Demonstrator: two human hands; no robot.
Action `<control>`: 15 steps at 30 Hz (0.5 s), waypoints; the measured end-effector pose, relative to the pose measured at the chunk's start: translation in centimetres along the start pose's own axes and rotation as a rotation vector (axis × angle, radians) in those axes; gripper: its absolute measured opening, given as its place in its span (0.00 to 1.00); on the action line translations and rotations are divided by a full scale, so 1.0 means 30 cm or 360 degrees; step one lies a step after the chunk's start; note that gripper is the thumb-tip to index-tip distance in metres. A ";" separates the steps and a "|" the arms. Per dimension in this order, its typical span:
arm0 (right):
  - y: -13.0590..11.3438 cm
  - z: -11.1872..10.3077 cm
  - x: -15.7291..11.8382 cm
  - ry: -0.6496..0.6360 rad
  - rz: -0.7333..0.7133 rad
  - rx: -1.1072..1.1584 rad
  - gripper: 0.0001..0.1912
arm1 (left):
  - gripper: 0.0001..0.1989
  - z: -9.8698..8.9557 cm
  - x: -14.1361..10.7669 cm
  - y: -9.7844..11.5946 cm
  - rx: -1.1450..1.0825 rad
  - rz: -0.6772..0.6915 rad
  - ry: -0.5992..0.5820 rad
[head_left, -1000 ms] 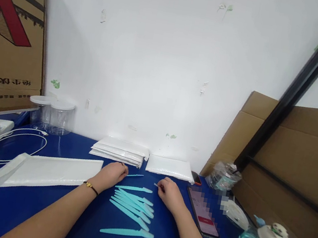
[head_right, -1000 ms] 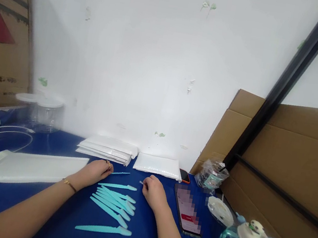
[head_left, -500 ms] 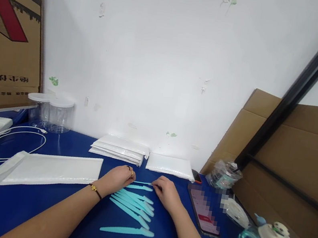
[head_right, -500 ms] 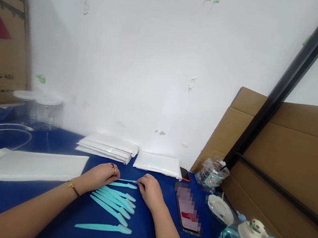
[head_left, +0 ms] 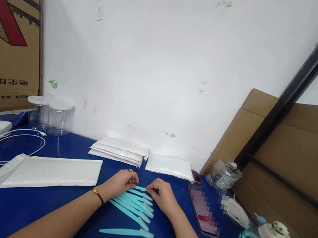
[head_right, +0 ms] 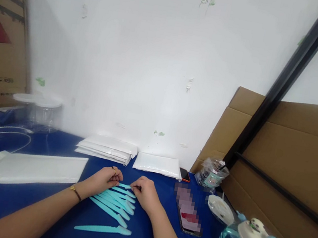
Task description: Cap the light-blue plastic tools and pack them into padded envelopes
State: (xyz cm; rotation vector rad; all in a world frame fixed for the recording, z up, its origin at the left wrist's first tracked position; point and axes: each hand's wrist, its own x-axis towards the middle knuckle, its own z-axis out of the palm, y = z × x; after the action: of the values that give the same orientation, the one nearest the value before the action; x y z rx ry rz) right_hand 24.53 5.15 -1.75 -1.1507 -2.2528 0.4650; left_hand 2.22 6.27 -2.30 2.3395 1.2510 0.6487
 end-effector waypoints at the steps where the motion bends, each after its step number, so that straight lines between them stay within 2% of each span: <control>1: 0.002 0.002 0.000 0.0016 0.0016 0.0016 0.14 | 0.08 0.007 0.005 -0.010 -0.0061 -0.0060 -0.0001; 5: 0.004 0.018 0.003 0.0067 0.0034 0.0049 0.13 | 0.08 0.018 0.015 -0.023 -0.0163 -0.0169 -0.0066; 9: 0.003 0.017 -0.001 0.0061 0.0026 0.0095 0.10 | 0.14 -0.013 -0.014 0.020 -0.0028 -0.0038 -0.0003; 11: 0.014 0.002 -0.005 0.0078 0.0036 0.0152 0.08 | 0.25 -0.036 -0.047 0.062 0.0041 0.0009 -0.0071; 12: 0.025 -0.007 -0.008 0.0099 0.0059 0.0187 0.08 | 0.32 -0.046 -0.066 0.087 0.0069 -0.0011 -0.0163; 15: 0.067 -0.031 -0.012 0.0149 0.0182 0.0301 0.12 | 0.53 -0.055 -0.126 0.166 0.0223 -0.0034 -0.0395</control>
State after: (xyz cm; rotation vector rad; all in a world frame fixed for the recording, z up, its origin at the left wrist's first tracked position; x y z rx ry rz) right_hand 26.55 6.05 -2.22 -1.1817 -2.0233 0.6418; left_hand 2.69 0.73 0.99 2.4255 1.2401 0.2599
